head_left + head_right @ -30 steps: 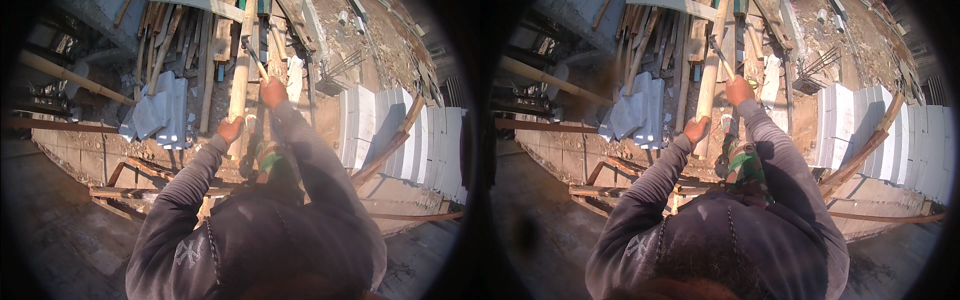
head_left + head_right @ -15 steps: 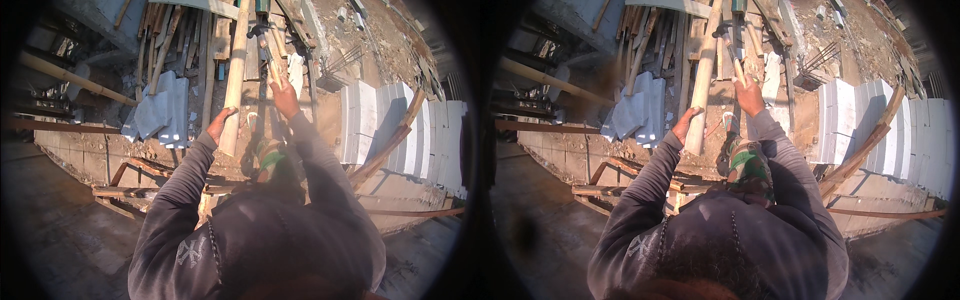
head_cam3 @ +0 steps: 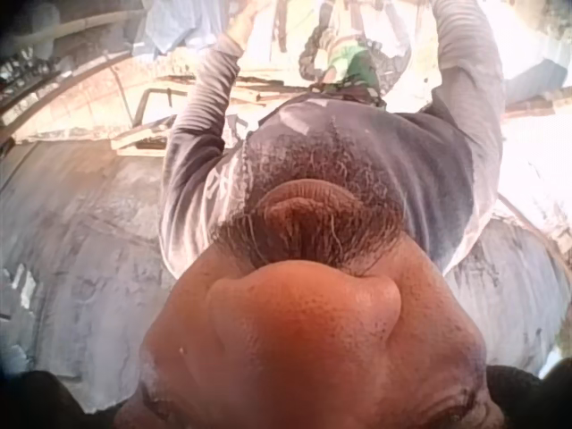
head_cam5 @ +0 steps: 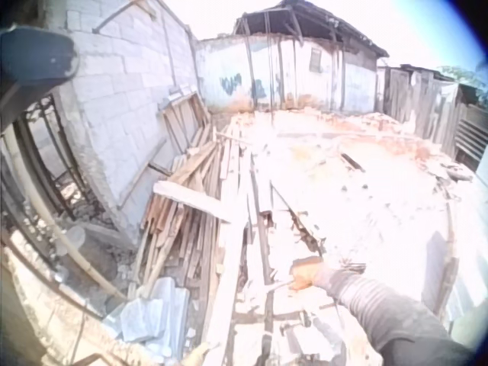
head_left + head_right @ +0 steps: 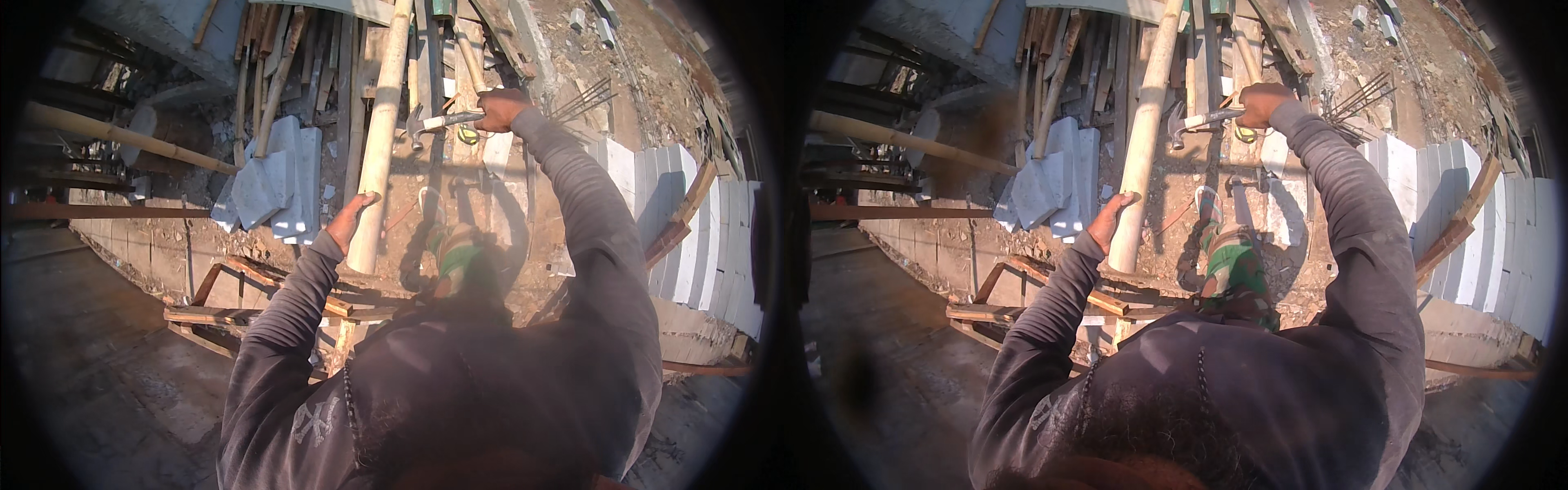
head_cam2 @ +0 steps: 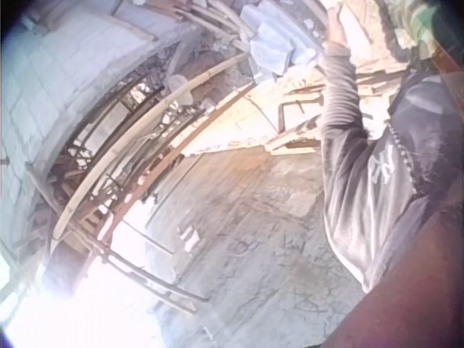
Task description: The person hammers nails into wood planks and uses a hand saw to cut wood while assembling a frame on a construction site.
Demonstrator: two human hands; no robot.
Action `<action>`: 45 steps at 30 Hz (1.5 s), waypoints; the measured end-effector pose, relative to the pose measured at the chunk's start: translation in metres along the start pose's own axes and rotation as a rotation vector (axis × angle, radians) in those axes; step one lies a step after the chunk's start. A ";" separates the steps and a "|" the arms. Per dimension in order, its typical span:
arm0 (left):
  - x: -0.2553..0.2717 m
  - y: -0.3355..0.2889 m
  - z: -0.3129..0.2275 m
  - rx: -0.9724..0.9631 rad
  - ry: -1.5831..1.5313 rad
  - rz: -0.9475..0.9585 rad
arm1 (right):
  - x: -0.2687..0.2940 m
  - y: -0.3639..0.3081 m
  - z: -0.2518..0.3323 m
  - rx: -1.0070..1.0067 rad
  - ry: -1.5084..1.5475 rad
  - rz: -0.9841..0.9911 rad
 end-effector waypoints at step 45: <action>0.007 0.055 0.046 -0.026 0.273 -0.295 | -0.001 0.070 -0.008 -0.121 -0.018 0.003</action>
Point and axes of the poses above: each hand's wrist, its own y-axis towards the middle knuckle, its own x-axis out of the back of the hand, z = x × y, the point moved 2 cm from there along y, towards the middle knuckle, and after that the axes turned 2 degrees about -y, right-handed, at the moved point
